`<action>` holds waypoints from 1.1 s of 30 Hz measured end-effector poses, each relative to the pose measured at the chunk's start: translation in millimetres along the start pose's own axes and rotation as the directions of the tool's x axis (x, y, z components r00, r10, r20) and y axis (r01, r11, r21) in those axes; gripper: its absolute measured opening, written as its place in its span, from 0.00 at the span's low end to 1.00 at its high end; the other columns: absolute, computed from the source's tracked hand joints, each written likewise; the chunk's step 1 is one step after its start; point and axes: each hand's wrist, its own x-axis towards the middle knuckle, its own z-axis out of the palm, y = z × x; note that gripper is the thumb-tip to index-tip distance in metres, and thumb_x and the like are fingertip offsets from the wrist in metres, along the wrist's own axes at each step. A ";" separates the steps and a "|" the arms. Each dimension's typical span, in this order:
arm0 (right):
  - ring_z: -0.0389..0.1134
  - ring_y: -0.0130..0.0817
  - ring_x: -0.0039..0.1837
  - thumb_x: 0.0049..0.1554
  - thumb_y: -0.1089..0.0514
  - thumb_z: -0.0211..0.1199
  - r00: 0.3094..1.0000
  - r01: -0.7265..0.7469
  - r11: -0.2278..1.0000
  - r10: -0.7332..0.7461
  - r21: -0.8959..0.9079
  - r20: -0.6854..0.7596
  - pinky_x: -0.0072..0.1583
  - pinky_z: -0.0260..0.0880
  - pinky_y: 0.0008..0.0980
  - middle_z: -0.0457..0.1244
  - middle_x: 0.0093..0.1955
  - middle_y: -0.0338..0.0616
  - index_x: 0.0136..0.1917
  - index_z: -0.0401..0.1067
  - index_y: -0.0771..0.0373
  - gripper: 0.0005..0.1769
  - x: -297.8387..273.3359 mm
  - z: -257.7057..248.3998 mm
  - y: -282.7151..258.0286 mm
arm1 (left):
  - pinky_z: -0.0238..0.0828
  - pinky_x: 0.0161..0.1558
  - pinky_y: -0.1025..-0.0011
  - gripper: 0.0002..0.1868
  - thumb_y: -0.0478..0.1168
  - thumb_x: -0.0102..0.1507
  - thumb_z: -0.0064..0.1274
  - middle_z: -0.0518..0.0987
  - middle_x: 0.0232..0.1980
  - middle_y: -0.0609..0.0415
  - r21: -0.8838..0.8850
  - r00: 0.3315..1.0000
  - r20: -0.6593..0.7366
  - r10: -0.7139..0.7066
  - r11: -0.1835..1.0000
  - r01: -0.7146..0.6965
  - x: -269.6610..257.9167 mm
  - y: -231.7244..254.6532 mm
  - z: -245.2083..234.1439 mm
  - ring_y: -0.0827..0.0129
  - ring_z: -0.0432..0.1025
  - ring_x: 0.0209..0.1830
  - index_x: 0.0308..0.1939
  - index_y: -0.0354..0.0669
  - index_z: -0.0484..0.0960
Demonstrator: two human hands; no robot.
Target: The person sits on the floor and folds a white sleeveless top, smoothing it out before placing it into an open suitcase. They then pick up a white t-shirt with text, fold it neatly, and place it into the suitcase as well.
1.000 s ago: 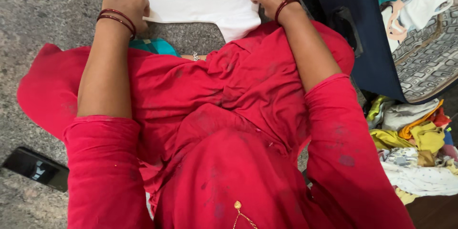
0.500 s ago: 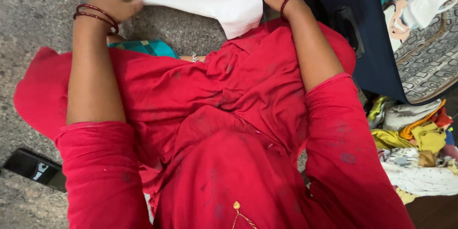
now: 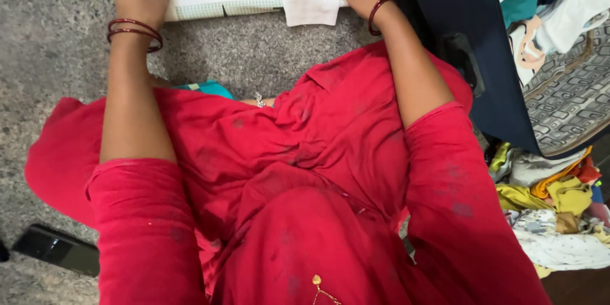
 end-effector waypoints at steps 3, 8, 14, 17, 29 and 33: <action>0.71 0.34 0.37 0.61 0.58 0.65 0.987 -0.154 0.986 0.152 -0.059 -0.047 0.41 0.69 0.34 0.68 0.35 0.47 0.46 0.72 0.64 0.07 4.6 2.6 -8.9 | 0.74 0.42 0.59 0.12 0.33 0.66 0.64 0.83 0.41 0.37 0.096 0.998 -0.025 0.063 0.994 -0.060 0.0 1.2 1.6 0.51 0.79 0.39 0.47 0.29 0.78; 0.73 0.44 0.39 0.63 0.51 0.67 0.969 -0.227 0.958 0.205 -0.174 -0.137 0.41 0.69 0.40 0.69 0.35 0.51 0.42 0.75 0.63 0.14 9.9 5.5 -17.8 | 0.74 0.43 0.59 0.11 0.32 0.69 0.64 0.82 0.43 0.38 0.080 0.988 -0.043 0.149 0.986 -0.145 -0.7 0.5 1.9 0.51 0.79 0.41 0.49 0.30 0.77; 0.73 0.43 0.40 0.58 0.52 0.69 0.989 -0.144 0.970 0.132 -0.195 -0.069 0.43 0.71 0.40 0.68 0.36 0.46 0.44 0.75 0.61 0.11 6.4 2.3 -8.7 | 0.68 0.39 0.66 0.11 0.33 0.71 0.64 0.78 0.39 0.48 -0.043 0.997 0.018 0.076 0.996 -0.075 0.3 -0.7 0.9 0.65 0.71 0.35 0.49 0.32 0.76; 0.71 0.45 0.44 0.53 0.56 0.71 0.998 0.044 0.973 -0.051 -0.227 -0.025 0.46 0.70 0.40 0.67 0.40 0.48 0.51 0.73 0.62 0.15 3.2 -4.7 -0.5 | 0.68 0.39 0.70 0.12 0.30 0.71 0.63 0.77 0.41 0.52 -0.179 0.995 0.050 0.090 0.981 -0.080 -1.1 -1.1 1.4 0.70 0.72 0.38 0.52 0.33 0.73; 0.71 0.33 0.42 0.61 0.62 0.60 0.999 -0.022 0.995 0.025 0.097 -0.026 0.46 0.71 0.35 0.70 0.43 0.45 0.54 0.77 0.65 0.10 9.8 11.4 15.8 | 0.73 0.51 0.76 0.12 0.21 0.72 0.58 0.76 0.44 0.55 -0.373 0.974 0.015 0.226 0.905 -0.204 2.6 -15.3 4.3 0.74 0.74 0.46 0.43 0.33 0.70; 0.69 0.35 0.38 0.63 0.58 0.62 0.975 -0.161 0.987 0.156 -0.020 -0.158 0.43 0.66 0.38 0.68 0.37 0.46 0.48 0.74 0.69 0.10 20.7 30.4 70.1 | 0.67 0.45 0.77 0.07 0.21 0.66 0.60 0.77 0.43 0.56 -0.182 0.966 0.036 0.255 0.952 -0.245 -0.3 -7.6 -3.8 0.74 0.71 0.42 0.44 0.31 0.85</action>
